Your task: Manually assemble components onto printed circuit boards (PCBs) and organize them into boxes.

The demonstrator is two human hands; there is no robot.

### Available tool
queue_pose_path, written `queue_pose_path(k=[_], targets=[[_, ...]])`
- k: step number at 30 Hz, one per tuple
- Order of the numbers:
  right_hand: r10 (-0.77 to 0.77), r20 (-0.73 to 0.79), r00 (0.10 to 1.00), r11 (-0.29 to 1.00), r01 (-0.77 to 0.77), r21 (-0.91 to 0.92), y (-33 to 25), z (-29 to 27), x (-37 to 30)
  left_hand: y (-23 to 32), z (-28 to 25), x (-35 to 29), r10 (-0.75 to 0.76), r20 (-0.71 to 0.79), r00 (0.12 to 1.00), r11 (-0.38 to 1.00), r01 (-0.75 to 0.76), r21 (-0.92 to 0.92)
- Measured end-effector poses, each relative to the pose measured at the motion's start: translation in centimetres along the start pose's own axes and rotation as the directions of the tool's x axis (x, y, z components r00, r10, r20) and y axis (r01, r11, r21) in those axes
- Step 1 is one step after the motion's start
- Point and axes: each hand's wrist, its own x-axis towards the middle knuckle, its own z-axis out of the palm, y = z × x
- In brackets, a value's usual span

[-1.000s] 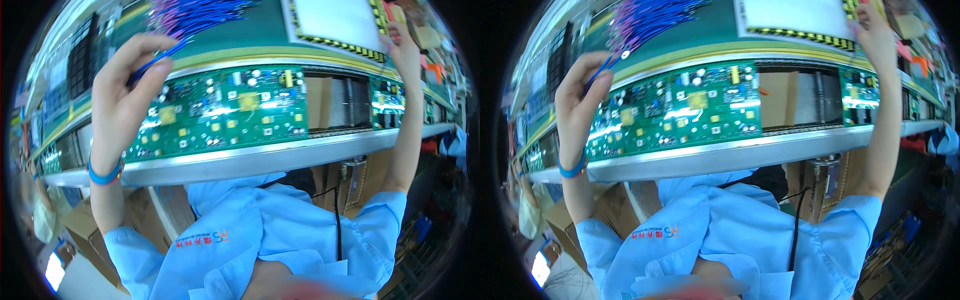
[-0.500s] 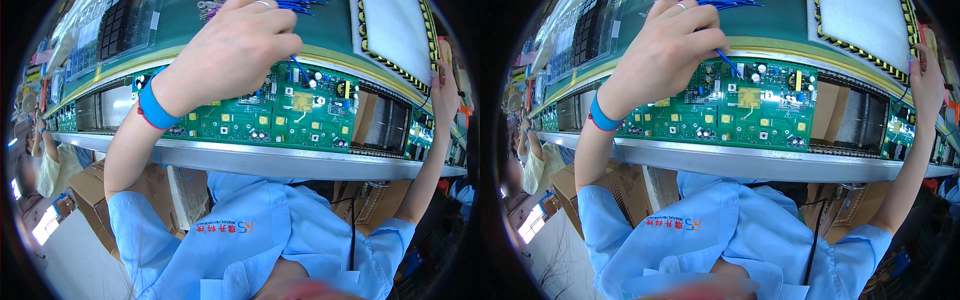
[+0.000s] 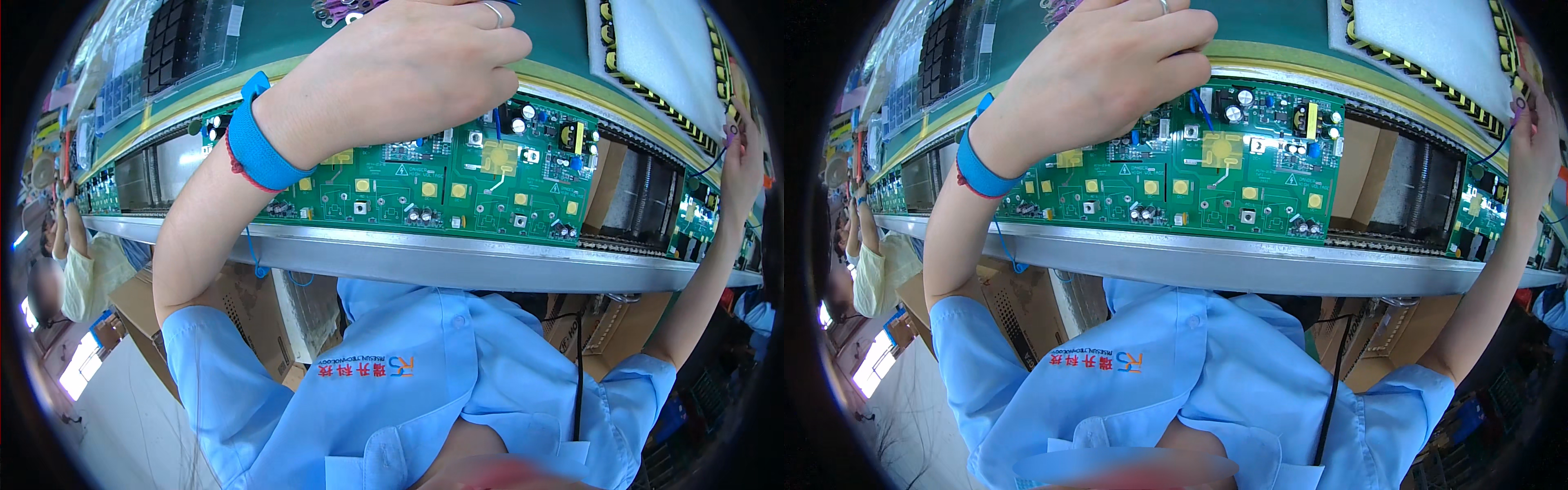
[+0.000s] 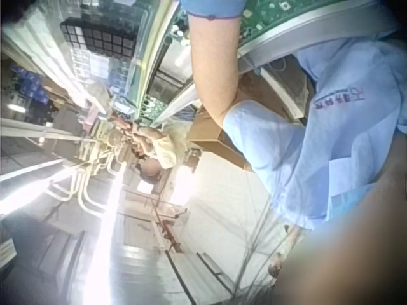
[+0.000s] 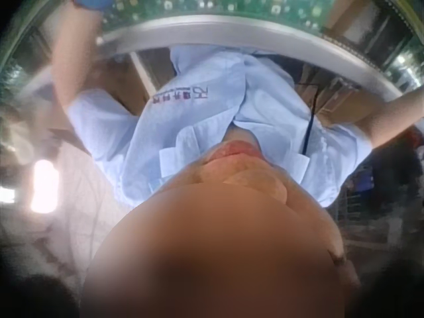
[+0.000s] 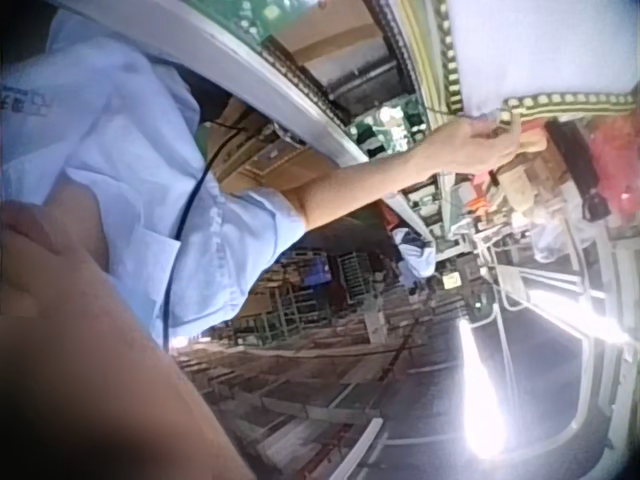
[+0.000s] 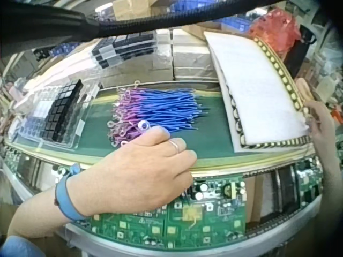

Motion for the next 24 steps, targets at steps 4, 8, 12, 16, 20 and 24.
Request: queue_pose_path(k=[4, 8, 12, 16, 20, 24], targets=[[0.039, -0.033, 0.999, 0.988, -0.033, 0.154, 1.0, 0.1, 0.0, 0.0, 0.3, 0.0, 0.044, -0.043, 0.998, 0.999, -0.043, 0.003], [0.08, -0.062, 0.995, 0.95, -0.057, 0.307, 1.3, 0.0, 0.4, 0.1, 0.4, 0.0, 0.049, -0.051, 0.997, 0.998, -0.046, 0.049], [0.066, -0.057, 0.996, 0.955, -0.046, 0.294, 0.6, -1.5, 0.5, -0.2, 0.2, 0.1, 0.125, -0.046, 0.991, 0.992, -0.126, -0.006], [0.085, -0.092, 0.992, 0.924, -0.044, 0.379, -2.2, -3.1, 0.1, -0.7, -0.1, 0.0, 0.108, -0.017, 0.994, 0.987, -0.11, -0.116], [0.094, -0.114, 0.989, 0.888, -0.031, 0.458, -6.2, -5.0, -0.5, -1.0, -0.3, -0.9, 0.067, -0.08, 0.995, 0.988, -0.078, -0.133], [-0.119, 0.052, 0.992, 0.814, 0.068, 0.578, -14.3, -9.0, -1.7, -1.8, -1.6, -2.4, 0.135, -0.434, 0.891, 0.982, -0.063, 0.177]])
